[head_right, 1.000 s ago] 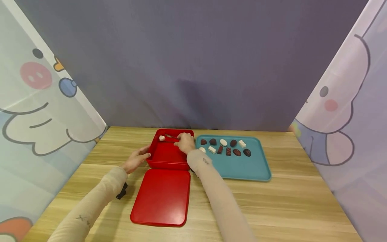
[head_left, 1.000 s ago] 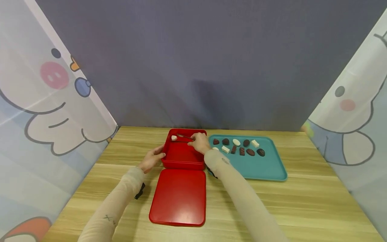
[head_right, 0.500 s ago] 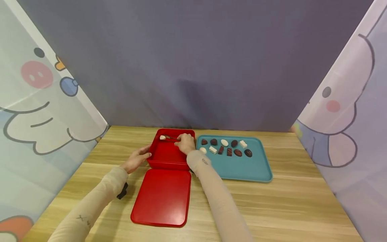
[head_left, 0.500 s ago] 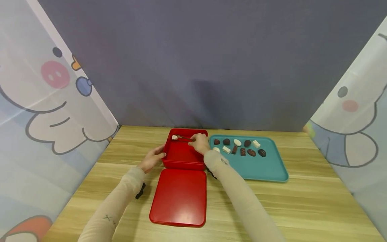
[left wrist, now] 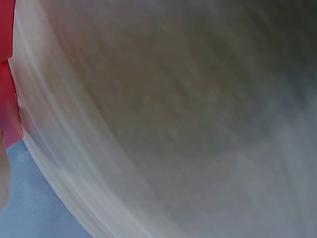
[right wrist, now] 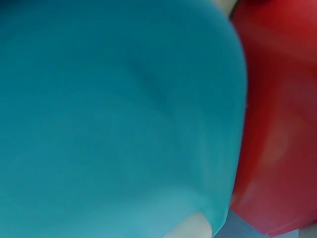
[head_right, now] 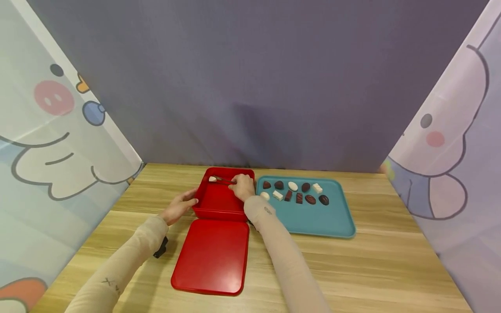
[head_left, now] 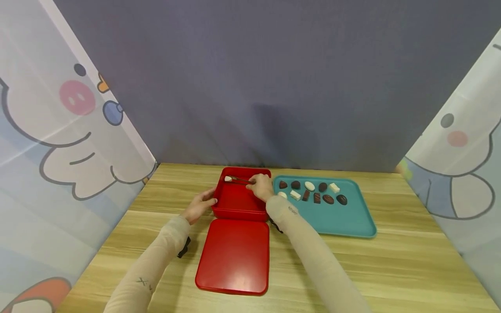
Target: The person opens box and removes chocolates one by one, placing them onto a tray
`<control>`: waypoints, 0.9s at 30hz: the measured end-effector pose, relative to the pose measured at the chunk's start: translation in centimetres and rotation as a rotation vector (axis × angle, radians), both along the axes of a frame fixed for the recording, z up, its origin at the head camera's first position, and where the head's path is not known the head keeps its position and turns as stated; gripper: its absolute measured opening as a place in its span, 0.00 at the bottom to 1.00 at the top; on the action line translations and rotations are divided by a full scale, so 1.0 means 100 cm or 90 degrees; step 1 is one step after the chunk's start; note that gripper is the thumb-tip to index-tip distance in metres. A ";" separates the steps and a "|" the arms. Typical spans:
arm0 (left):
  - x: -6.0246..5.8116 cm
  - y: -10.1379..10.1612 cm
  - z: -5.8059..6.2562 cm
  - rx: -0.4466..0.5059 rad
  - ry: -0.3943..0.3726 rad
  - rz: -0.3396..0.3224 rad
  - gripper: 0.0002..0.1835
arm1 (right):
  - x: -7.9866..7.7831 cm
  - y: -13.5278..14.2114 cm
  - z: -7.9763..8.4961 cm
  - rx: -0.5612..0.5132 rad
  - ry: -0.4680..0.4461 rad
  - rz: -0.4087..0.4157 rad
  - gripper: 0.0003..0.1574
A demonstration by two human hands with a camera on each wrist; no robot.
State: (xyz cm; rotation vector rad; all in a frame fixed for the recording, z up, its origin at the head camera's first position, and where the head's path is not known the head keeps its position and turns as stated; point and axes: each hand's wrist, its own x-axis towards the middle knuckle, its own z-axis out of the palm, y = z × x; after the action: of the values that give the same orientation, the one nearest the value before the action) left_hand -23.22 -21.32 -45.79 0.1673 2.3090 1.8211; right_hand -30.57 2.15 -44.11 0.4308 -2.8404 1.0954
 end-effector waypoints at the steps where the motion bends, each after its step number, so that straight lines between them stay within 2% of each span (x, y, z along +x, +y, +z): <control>1: 0.000 0.000 0.000 -0.002 0.001 -0.003 0.31 | 0.001 0.001 0.000 0.001 -0.003 -0.001 0.16; 17: 0.001 0.000 -0.004 0.001 0.007 -0.006 0.30 | 0.007 0.008 0.003 -0.020 -0.021 -0.007 0.17; 27: -0.002 -0.001 -0.002 0.006 -0.002 0.000 0.31 | 0.010 0.020 0.014 -0.039 -0.005 0.006 0.13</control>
State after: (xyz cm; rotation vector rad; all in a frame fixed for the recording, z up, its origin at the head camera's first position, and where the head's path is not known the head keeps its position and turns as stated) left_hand -23.41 -21.41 -45.95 0.1661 2.2987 1.8306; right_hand -29.57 4.19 -42.71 0.4361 -2.8060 1.1849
